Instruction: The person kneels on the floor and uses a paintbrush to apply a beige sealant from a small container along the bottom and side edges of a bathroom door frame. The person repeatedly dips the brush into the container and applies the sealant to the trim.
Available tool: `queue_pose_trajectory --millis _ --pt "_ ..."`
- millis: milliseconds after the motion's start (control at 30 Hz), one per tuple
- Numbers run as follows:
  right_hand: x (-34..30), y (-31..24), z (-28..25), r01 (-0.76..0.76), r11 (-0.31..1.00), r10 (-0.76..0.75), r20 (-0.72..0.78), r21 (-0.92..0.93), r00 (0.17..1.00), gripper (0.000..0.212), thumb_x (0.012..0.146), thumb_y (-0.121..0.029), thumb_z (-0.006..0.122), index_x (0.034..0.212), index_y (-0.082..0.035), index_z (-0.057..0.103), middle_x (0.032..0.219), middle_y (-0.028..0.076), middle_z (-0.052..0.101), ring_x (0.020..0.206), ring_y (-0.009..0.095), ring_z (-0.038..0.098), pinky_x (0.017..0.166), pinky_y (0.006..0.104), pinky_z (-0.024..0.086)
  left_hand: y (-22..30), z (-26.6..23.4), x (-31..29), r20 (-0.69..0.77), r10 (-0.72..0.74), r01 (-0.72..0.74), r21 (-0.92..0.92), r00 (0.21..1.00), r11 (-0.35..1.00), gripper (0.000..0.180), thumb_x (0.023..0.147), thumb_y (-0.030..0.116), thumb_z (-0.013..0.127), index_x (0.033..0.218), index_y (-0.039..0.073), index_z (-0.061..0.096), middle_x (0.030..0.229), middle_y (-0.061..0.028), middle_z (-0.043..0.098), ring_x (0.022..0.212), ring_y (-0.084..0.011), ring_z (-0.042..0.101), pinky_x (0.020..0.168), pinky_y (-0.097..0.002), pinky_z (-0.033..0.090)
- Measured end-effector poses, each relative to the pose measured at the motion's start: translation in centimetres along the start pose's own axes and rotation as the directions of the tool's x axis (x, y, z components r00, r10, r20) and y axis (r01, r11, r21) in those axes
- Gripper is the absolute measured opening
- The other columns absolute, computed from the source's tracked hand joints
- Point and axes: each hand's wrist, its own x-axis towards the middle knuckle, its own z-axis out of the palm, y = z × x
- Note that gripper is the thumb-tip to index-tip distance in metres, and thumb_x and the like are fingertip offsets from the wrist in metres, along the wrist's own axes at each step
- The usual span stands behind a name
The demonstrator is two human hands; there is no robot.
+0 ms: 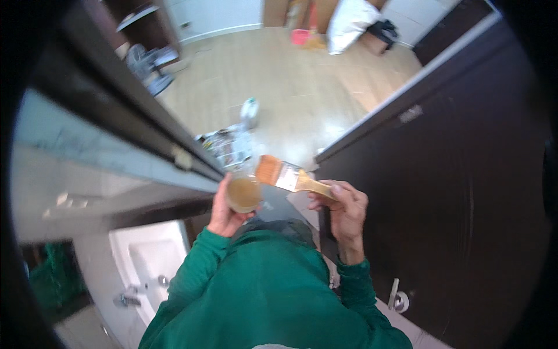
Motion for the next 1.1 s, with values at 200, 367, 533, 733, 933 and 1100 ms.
queue_pose_trajectory --millis 200,367,533,733,933,1100 --pt "-1.3 0.1 0.9 0.086 0.989 -0.061 0.196 -0.123 0.979 0.030 0.095 -0.011 0.057 0.107 0.013 0.067 0.086 0.024 0.073 0.071 0.025 0.073 0.069 0.0317 0.059 -2.5 -1.2 -2.5 -0.029 0.058 -0.059 -0.062 0.998 0.996 0.066 0.100 0.063 0.035 0.120 0.005 0.059 0.093 -0.0168 0.069 0.070 -0.0273 0.066 0.054 -0.0337 0.051" --pt "-3.3 0.5 0.3 0.155 0.978 -0.110 0.285 -0.142 0.952 0.024 0.095 -0.007 0.060 0.109 0.011 0.069 0.087 0.023 0.074 0.073 0.024 0.073 0.067 0.0289 0.058 -4.7 -1.1 -4.7 -0.033 0.088 -0.090 -0.075 0.996 0.993 0.065 0.101 0.062 0.035 0.121 0.005 0.058 0.095 -0.0140 0.067 0.070 -0.0277 0.065 0.054 -0.0331 0.050" --pt "-4.7 1.0 -0.1 0.166 0.971 -0.099 0.341 -0.174 0.935 0.021 0.094 -0.004 0.062 0.108 0.010 0.069 0.087 0.021 0.074 0.073 0.023 0.074 0.066 0.0283 0.059 -5.7 -0.9 -6.3 -0.091 0.088 -0.095 -0.075 0.992 0.993 0.061 0.101 0.062 0.036 0.118 0.008 0.059 0.097 -0.0114 0.066 0.071 -0.0286 0.065 0.054 -0.0340 0.051" --pt "-5.3 1.0 0.1 0.186 0.973 -0.116 0.404 -0.138 0.907 0.020 0.093 -0.004 0.064 0.109 0.008 0.070 0.088 0.018 0.075 0.075 0.018 0.073 0.067 0.0259 0.058 -6.6 -0.5 -7.3 -0.119 0.179 -0.191 -0.103 0.977 0.976 0.055 0.101 0.061 0.038 0.114 0.011 0.058 0.100 -0.0102 0.066 0.073 -0.0281 0.066 0.056 -0.0373 0.054" --pt "-3.6 0.8 1.0 0.205 0.961 -0.084 0.510 -0.184 0.856 0.019 0.092 -0.002 0.064 0.107 0.010 0.070 0.089 0.018 0.074 0.075 0.022 0.074 0.067 0.0286 0.059 -6.6 -1.6 -6.7 -0.185 0.183 -0.207 -0.120 0.965 0.971 0.058 0.102 0.060 0.037 0.118 0.009 0.060 0.109 -0.0141 0.068 0.082 -0.0311 0.070 0.058 -0.0411 0.058" --pt "0.6 0.7 3.1 0.251 0.941 -0.072 0.588 -0.229 0.806 0.016 0.092 -0.004 0.067 0.101 0.008 0.072 0.084 0.015 0.074 0.072 0.020 0.074 0.065 0.0263 0.058 -4.9 -2.2 -5.5 -0.242 0.214 -0.254 -0.149 0.947 0.956 0.063 0.102 0.060 0.037 0.118 0.005 0.061 0.108 -0.0160 0.068 0.082 -0.0313 0.070 0.059 -0.0404 0.058"
